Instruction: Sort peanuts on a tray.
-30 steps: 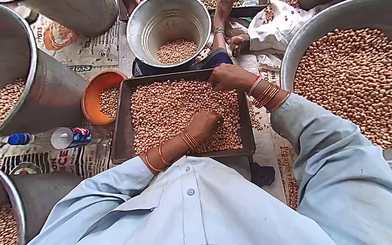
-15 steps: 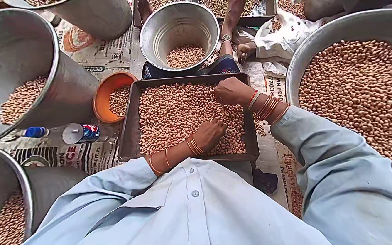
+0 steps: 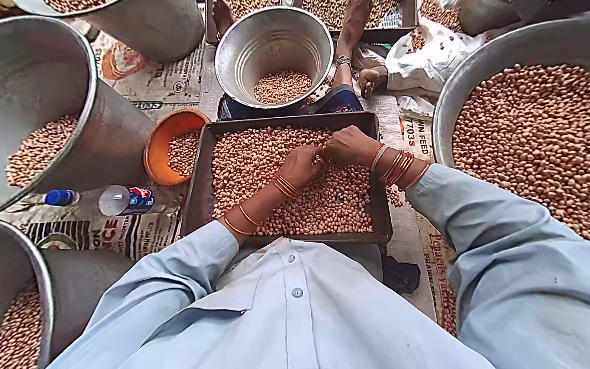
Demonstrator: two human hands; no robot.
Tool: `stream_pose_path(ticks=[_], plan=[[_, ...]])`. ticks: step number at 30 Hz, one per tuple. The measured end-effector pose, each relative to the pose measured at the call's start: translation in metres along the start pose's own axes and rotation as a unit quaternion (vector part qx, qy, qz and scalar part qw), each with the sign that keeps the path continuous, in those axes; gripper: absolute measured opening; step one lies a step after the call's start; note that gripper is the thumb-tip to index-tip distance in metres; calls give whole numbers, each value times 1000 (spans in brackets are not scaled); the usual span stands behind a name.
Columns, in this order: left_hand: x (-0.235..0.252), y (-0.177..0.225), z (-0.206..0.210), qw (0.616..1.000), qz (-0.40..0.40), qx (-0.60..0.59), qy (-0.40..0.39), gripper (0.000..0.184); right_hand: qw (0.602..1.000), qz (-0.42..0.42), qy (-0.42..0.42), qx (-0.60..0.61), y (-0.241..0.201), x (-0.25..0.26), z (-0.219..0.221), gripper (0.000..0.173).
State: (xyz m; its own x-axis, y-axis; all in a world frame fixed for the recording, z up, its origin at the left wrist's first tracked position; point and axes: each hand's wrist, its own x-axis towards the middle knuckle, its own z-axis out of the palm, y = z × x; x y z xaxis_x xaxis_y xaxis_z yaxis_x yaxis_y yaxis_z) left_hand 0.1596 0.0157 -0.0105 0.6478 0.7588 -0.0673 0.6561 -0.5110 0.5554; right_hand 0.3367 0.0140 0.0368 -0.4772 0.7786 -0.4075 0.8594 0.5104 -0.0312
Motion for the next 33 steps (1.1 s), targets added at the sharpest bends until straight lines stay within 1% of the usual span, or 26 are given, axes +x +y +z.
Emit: stream_pose_path(ticks=[1, 3, 5, 7, 9, 11, 13, 15, 18, 20, 22, 23, 24, 26, 28, 29, 30, 31, 33], plan=[[0, 2, 5, 1000, 4, 21, -7, 18, 1000, 2, -12, 11, 3, 0, -3, 18], [-2, 5, 9, 999, 8, 30, -16, 18, 997, 3, -14, 80, 13, 0, -11, 21], [-6, 4, 10, 999, 19, 38, -28, 19, 981, -7, 50, 188, 28, 3, -14, 22], [-10, 2, 6, 998, 30, 34, -36, 21, 951, 7, 130, 279, 32, 5, -18, 18], [-12, 1, 8, 998, 35, 35, -36, 20, 934, 31, 161, 318, 27, 6, -21, 21], [-14, 4, 11, 997, 29, 45, -48, 20, 943, 24, 149, 296, 22, 8, -16, 22], [-17, 10, 12, 996, 24, 60, -67, 20, 965, 3, 133, 226, 17, 11, -7, 17], [-24, 18, 11, 995, 31, 66, -63, 16, 978, -25, 131, 160, 11, 9, 2, 16], [-28, 17, 5, 996, 9, 62, -70, 19, 987, -20, 128, 92, -1, 9, 9, 15], [-37, 9, -13, 998, -8, 54, -35, 20, 990, -7, 124, 67, -7, 10, 11, 15], [-55, -7, -43, 997, -39, 50, 40, 17, 991, -5, 124, 55, -9, 9, 12, 12], [-65, -17, -65, 993, -74, 57, 71, 17, 991, -6, 125, 49, -9, 8, 13, 11], [-70, -35, -85, 985, -104, 81, 112, 16, 991, -6, 123, 46, -10, 8, 13, 9], [-69, -80, -124, 955, -164, 156, 193, 19, 993, -3, 115, 42, -10, 10, 14, 7], [-74, -99, -154, 925, -227, 213, 218, 27, 993, 0, 110, 46, -10, 12, 13, 6], [-75, -100, -160, 920, -234, 220, 223, 31, 993, 2, 106, 52, -10, 12, 12, 6], [-73, -98, -159, 923, -218, 219, 230, 32, 993, 5, 95, 65, -11, 13, 10, 7], [-70, -92, -151, 932, -183, 207, 234, 28, 993, 9, 83, 83, -10, 13, 9, 10], [-62, -69, -124, 957, -105, 165, 214, 18, 990, 10, 75, 121, -2, 13, 10, 13]])
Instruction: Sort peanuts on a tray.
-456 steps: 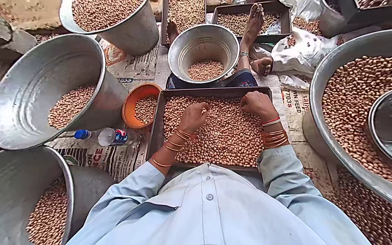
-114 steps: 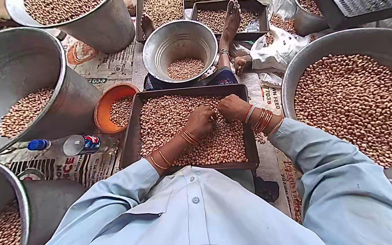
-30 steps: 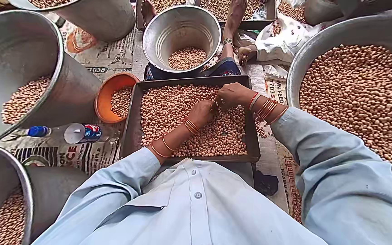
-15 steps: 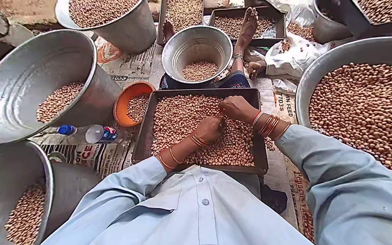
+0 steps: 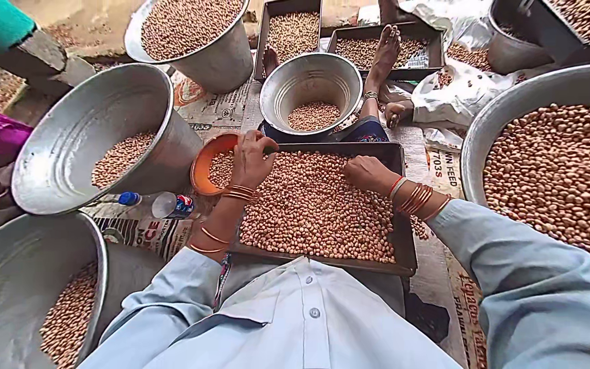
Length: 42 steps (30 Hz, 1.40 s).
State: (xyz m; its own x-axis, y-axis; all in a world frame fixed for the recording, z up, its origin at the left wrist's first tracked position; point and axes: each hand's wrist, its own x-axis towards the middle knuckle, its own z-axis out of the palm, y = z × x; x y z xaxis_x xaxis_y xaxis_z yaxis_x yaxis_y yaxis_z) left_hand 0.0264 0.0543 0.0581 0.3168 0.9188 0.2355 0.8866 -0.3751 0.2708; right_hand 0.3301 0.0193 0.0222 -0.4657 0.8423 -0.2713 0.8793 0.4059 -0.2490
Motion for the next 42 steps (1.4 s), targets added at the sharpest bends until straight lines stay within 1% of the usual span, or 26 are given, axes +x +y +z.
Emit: stream_pose_path(ticks=[1, 3, 5, 8, 10, 12, 13, 14, 15, 16, 17, 18, 19, 21, 23, 24, 25, 27, 29, 30, 32, 34, 36, 38, 39, 42], plan=[[-10, 19, 7, 999, 34, -25, -22, 15, 1000, 1, -1, 18, 4, 0, 0, 14], [-22, 50, 21, 995, 69, -33, -60, 15, 999, 15, -4, 49, 10, -2, -2, 16], [-20, 61, 42, 994, 79, -6, -72, 16, 998, 32, -3, 58, 14, -4, -7, 16], [-15, 61, 62, 993, 87, -4, -80, 13, 998, 45, 0, 50, 16, -7, -18, 16], [-16, 60, 65, 992, 62, -61, -93, 13, 998, 23, 23, 47, 11, -8, -24, 15], [-19, 65, 60, 972, -11, -187, -143, 16, 993, -50, 89, 64, 1, -11, -27, 11], [-21, 66, 61, 941, -51, -277, -189, 16, 984, -99, 120, 85, -6, -12, -27, 8], [-24, 68, 64, 889, -82, -379, -245, 13, 973, -145, 140, 114, -15, -16, -29, 5], [-28, 72, 64, 818, -116, -473, -307, 8, 963, -177, 144, 146, -26, -21, -32, 3], [-32, 79, 61, 759, -141, -527, -356, 5, 957, -196, 140, 163, -33, -21, -33, 5], [-35, 83, 58, 727, -147, -547, -388, 10, 954, -205, 141, 167, -36, -20, -32, 6], [-36, 83, 54, 723, -139, -547, -400, 12, 952, -210, 152, 164, -33, -18, -31, 6], [-37, 81, 47, 743, -131, -526, -393, 13, 953, -208, 163, 151, -25, -14, -29, 6], [-39, 68, 21, 828, -117, -439, -328, 7, 967, -162, 163, 113, -6, -9, -32, 9], [-27, 28, 9, 925, -88, -282, -240, 4, 982, -95, 143, 84, 13, -9, -39, 11], [-15, 5, 2, 957, -88, -190, -199, 9, 986, -62, 131, 76, 20, -8, -42, 13], [-3, -16, -4, 977, -100, -110, -151, 13, 990, -38, 120, 72, 26, -7, -45, 14], [6, -44, -18, 991, -106, 34, -71, 22, 992, -19, 111, 58, 35, -4, -46, 15], [1, -45, -28, 991, -89, 92, -45, 30, 992, -23, 114, 48, 39, -3, -46, 15], [-3, -39, -29, 992, -64, 86, -63, 30, 992, -22, 112, 45, 40, -2, -45, 16], [-17, -19, -21, 987, 19, 16, -158, 30, 994, -13, 99, 44, 39, -4, -41, 17], [-33, 8, -13, 948, 142, -78, -275, 32, 996, -13, 82, 45, 35, -9, -36, 18], [-48, 34, -12, 884, 239, -136, -378, 35, 996, -31, 39, 76, 21, -19, -32, 20], [-61, 57, -15, 823, 298, -147, -461, 35, 989, -53, -50, 126, -3, -39, -30, 23], [-68, 66, -15, 801, 323, -147, -483, 36, 983, -63, -103, 140, -17, -52, -28, 26], [-85, 88, -1, 754, 357, -105, -541, 45, 963, -74, -225, 130, -52, -104, -13, 32]])
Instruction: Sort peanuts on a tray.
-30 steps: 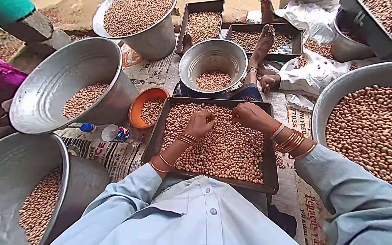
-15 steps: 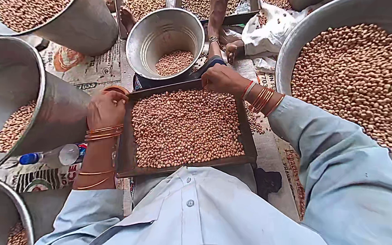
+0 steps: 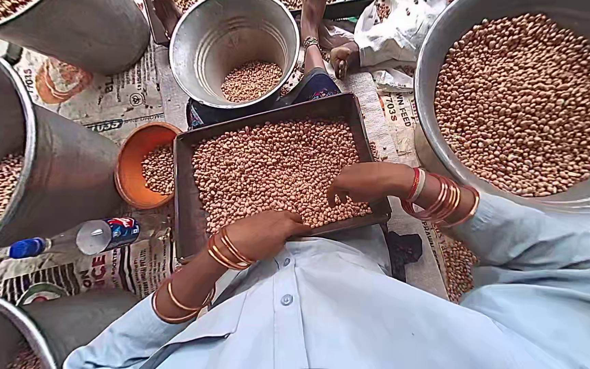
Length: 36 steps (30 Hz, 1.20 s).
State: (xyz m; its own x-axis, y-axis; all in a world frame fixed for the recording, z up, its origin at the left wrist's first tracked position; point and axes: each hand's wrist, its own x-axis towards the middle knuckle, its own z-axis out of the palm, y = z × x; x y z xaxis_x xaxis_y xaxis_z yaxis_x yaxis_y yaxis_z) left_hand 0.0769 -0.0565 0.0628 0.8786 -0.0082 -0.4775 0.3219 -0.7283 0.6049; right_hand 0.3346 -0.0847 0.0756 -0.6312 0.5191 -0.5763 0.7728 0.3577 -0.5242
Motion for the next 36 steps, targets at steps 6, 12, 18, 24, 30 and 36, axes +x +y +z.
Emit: stream_pose_path(ticks=[6, 12, 18, 24, 30, 36], plan=[[53, -12, 0, 992, -75, -21, 99, 47, 974, 90, 205, 10, 11, -10, 79, 36], [65, -50, -21, 920, -217, 55, 322, 51, 854, 184, 487, 0, -1, -10, 75, 28], [66, -42, 5, 924, -63, 28, 375, 10, 840, 204, 501, 41, -1, -13, 88, 12], [81, -35, -7, 936, -65, 43, 343, 20, 862, 242, 445, 18, -5, 13, 96, 7], [55, -27, -29, 915, -162, 7, 371, 17, 867, 270, 418, 6, -7, 30, 104, 9], [80, -52, -14, 910, -98, 23, 402, 21, 857, 212, 458, 104, -6, 16, 100, 13]])
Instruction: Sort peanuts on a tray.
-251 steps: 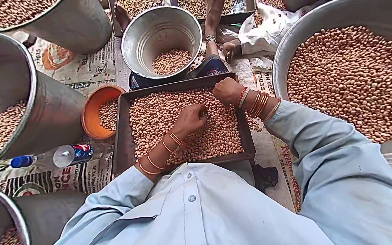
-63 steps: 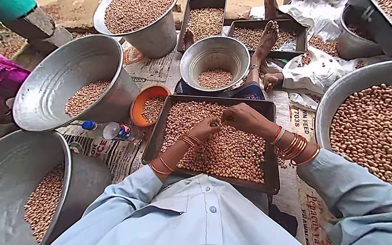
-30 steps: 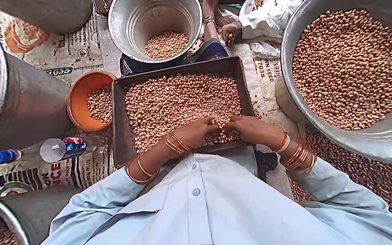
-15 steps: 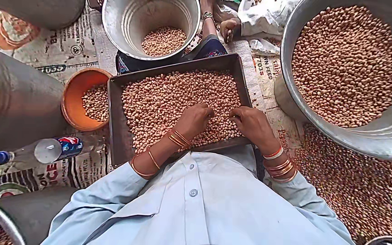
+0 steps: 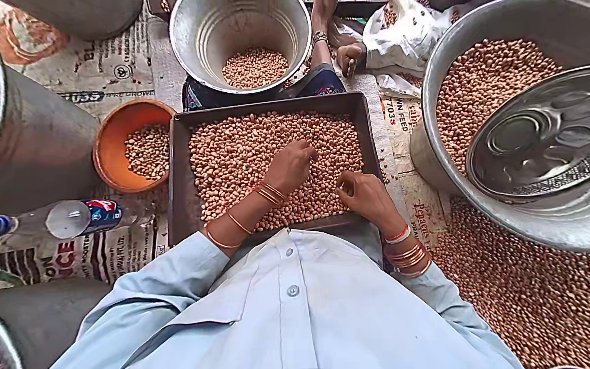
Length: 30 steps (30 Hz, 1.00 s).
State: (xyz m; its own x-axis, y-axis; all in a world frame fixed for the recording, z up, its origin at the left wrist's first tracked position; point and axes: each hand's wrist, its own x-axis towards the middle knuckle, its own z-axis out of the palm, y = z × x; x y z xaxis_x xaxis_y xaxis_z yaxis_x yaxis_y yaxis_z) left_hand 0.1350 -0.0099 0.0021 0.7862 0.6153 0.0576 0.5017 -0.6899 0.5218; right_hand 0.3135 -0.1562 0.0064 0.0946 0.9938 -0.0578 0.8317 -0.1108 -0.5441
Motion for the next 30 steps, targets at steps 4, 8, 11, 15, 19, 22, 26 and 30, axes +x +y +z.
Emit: stream_pose_path(ticks=[4, 8, 11, 15, 19, 22, 26, 30], plan=[[20, 1, 4, 999, 47, 19, 1, 22, 988, 4, 104, 111, 0, -9, -31, 15], [37, 1, 16, 994, 92, 53, -15, 16, 996, 8, 89, -12, 3, 5, -42, 14], [38, -2, 26, 993, 98, 50, -29, 15, 990, -13, 39, -134, 3, 10, -31, 9], [35, -18, 4, 994, 0, -107, 3, 15, 970, -47, 28, -239, 7, 11, -14, 7], [29, -37, -30, 980, -101, -166, 38, 21, 964, -56, 30, -260, 10, 11, -7, 8], [16, -32, -24, 994, -61, -85, -13, 15, 965, -47, 20, -256, 10, 10, -7, 2], [10, -24, -1, 998, -26, -1, -51, 20, 966, -48, 38, -251, 8, 8, -2, 6], [14, -18, 5, 995, -29, 45, -84, 22, 965, -26, 36, -258, 4, 5, 1, 6]])
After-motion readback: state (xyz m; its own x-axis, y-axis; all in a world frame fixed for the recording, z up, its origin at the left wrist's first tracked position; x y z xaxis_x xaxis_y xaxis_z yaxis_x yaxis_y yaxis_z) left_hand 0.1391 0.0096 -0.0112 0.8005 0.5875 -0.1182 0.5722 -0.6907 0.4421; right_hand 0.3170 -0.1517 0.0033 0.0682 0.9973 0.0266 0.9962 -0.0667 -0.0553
